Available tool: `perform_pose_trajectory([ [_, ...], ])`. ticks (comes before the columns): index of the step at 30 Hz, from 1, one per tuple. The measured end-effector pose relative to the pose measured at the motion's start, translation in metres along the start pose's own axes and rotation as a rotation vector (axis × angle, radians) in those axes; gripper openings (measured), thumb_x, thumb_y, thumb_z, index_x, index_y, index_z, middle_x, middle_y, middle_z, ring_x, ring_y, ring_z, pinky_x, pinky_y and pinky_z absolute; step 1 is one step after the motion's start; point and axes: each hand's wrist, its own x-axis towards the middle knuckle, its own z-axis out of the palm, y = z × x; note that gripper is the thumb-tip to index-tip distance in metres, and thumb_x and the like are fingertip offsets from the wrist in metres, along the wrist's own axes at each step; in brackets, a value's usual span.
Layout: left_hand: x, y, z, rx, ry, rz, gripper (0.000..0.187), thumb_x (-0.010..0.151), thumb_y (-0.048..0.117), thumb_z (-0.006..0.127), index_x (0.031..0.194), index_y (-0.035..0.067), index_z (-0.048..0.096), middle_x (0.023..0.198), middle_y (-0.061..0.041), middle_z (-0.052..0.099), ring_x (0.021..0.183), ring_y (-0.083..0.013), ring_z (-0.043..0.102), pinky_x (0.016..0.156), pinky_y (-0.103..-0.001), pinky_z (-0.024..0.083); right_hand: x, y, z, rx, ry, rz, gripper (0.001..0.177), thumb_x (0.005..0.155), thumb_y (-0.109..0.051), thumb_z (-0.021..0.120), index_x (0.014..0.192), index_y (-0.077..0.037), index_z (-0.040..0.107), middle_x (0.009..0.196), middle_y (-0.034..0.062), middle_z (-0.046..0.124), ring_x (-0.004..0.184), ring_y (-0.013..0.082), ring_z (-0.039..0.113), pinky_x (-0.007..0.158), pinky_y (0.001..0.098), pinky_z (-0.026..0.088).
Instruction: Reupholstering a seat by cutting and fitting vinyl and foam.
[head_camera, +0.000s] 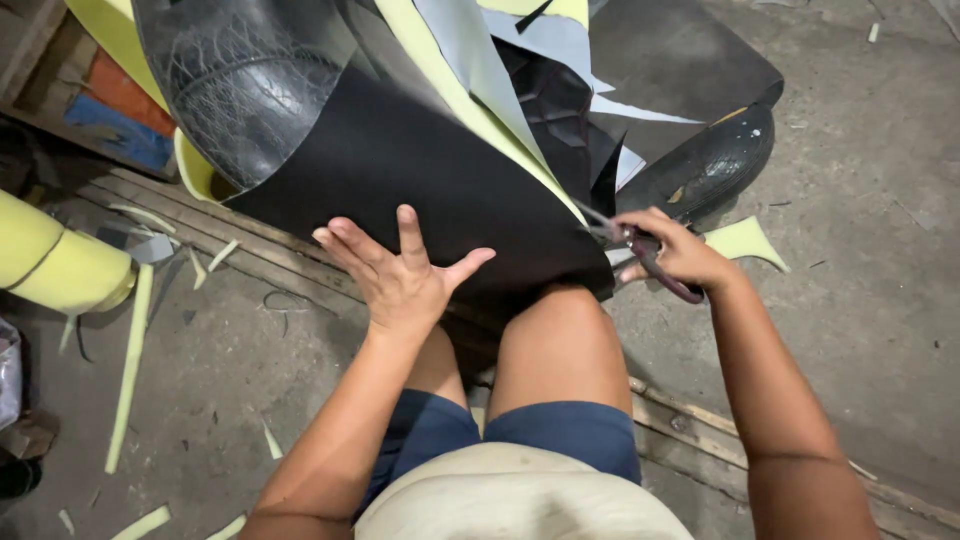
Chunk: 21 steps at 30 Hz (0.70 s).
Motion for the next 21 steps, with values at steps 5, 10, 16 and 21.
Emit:
perform_pose_trajectory([
  [5,0.000,0.002,-0.001,0.010,-0.024,-0.009,0.131,0.086,0.098,0.062,0.169,0.009,0.013,0.160,-0.047,-0.007,0.147,-0.0689,0.000,0.116,-0.078,0.020,0.003,-0.007,0.004,-0.029,-0.035,0.056,0.087,0.057,-0.024,0.099,0.135,-0.005,0.065,0.118,0.0201,0.069,0.112,0.0398,0.059,0.107,0.0544,0.036],
  [10,-0.001,0.002,-0.001,0.025,-0.015,-0.001,0.134,0.082,0.096,0.067,0.168,0.007,0.016,0.159,-0.049,-0.004,0.146,-0.0714,0.004,0.115,-0.079,0.022,0.015,0.001,0.002,-0.037,-0.107,-0.071,0.087,0.057,-0.031,0.100,0.133,-0.007,0.065,0.107,0.0148,0.067,0.102,0.0345,0.059,0.097,0.0484,0.042],
  [16,-0.001,0.004,-0.002,0.020,-0.025,-0.016,0.134,0.082,0.096,0.068,0.168,0.008,0.016,0.158,-0.049,-0.004,0.145,-0.0718,0.006,0.115,-0.078,0.023,0.024,0.000,0.011,0.037,-0.130,-0.139,0.093,0.053,-0.032,0.102,0.135,-0.006,0.066,0.106,0.0184,0.063,0.103,0.0362,0.057,0.095,0.0499,0.041],
  [21,0.000,0.004,0.000,0.025,-0.001,-0.018,0.129,0.083,0.095,0.066,0.168,0.008,0.020,0.159,-0.049,-0.001,0.143,-0.0724,0.013,0.112,-0.078,0.028,0.019,0.034,0.016,0.112,-0.086,-0.158,0.081,0.056,-0.026,0.101,0.128,-0.005,0.071,0.104,0.0189,0.067,0.100,0.0338,0.063,0.089,0.0462,0.046],
])
